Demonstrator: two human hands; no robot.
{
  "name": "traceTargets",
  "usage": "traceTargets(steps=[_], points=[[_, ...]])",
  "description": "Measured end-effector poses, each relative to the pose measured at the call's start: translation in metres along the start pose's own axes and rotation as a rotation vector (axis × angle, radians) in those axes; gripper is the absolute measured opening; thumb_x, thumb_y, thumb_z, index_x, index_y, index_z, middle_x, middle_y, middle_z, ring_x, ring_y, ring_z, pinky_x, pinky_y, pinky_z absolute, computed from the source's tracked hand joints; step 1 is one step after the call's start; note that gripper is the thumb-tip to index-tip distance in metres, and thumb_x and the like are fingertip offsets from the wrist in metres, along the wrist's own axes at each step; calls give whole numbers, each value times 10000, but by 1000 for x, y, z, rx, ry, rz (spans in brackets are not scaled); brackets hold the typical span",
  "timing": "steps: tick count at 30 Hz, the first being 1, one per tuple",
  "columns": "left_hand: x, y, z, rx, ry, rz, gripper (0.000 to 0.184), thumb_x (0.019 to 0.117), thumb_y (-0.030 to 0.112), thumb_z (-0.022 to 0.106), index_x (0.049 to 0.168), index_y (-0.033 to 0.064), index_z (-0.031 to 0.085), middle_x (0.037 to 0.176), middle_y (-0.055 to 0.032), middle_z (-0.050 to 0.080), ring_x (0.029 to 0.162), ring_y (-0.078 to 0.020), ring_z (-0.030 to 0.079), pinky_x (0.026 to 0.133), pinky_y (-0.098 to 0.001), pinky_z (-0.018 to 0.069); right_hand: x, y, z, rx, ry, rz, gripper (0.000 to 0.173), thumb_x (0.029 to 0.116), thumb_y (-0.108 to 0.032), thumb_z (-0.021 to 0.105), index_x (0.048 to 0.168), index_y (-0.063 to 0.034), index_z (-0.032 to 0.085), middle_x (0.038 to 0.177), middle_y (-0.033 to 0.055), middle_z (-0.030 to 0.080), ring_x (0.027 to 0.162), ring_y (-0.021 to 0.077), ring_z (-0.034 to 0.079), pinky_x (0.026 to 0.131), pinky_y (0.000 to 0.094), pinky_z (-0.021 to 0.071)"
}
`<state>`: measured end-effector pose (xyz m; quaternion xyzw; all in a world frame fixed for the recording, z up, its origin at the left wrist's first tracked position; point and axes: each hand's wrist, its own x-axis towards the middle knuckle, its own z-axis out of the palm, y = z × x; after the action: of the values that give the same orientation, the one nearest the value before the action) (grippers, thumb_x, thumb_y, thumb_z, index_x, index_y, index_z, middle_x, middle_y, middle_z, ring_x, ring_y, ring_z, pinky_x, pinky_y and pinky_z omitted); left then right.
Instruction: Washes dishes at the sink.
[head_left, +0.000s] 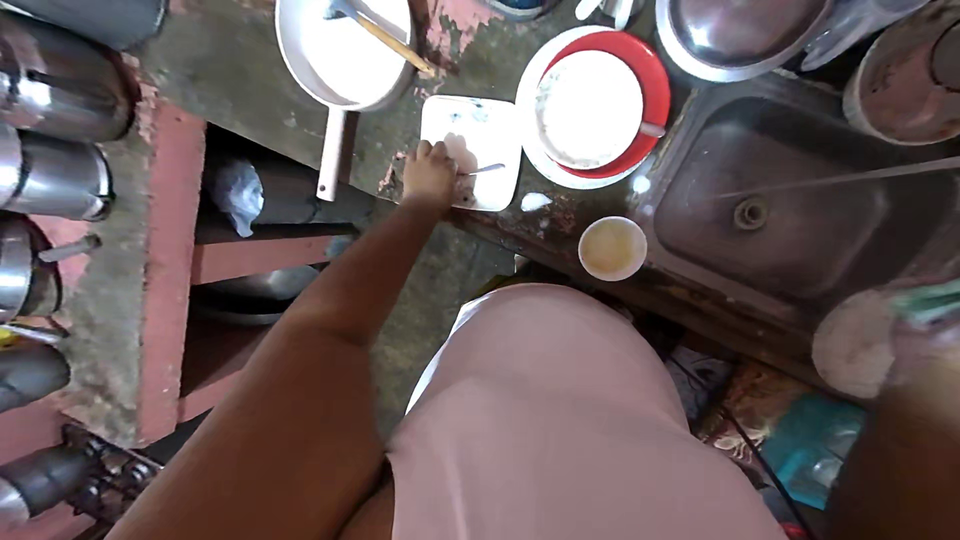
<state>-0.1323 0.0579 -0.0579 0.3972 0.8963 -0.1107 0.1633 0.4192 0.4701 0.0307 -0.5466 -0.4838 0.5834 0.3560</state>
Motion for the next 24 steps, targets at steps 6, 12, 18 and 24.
traceTargets(steps=[6,12,18,24], points=[[3,-12,-1,36,-54,151,286,954,222,667,1168,34,697,1393,-179,565,1315,-426,495,1016,-631,459,-77,-1,111,-476,-241,-72,356,1097,-244,357,1400,-106,482,1110,1,647,796,88,648,738,322,591],[-17,-4,-39,-199,10,268,225,972,340,662,1079,158,742,1302,-93,623,1264,-380,519,1010,-610,450,-140,-4,234,-965,-765,-214,337,1039,-227,587,1347,-102,644,1294,151,659,1137,284,664,980,534,544],[-40,65,-89,-421,90,621,183,991,366,644,1025,219,748,1244,-30,650,1249,-319,531,1031,-554,448,-176,15,310,-539,-840,-148,429,979,-240,650,1400,-169,614,1126,32,726,976,109,704,886,347,606],[-29,99,-102,-507,71,659,385,947,509,680,1206,226,709,1358,-57,606,1321,-325,496,1074,-545,429,-166,13,292,-406,-556,-267,298,1079,-172,471,1226,-16,678,1063,28,750,959,101,718,899,343,613]])
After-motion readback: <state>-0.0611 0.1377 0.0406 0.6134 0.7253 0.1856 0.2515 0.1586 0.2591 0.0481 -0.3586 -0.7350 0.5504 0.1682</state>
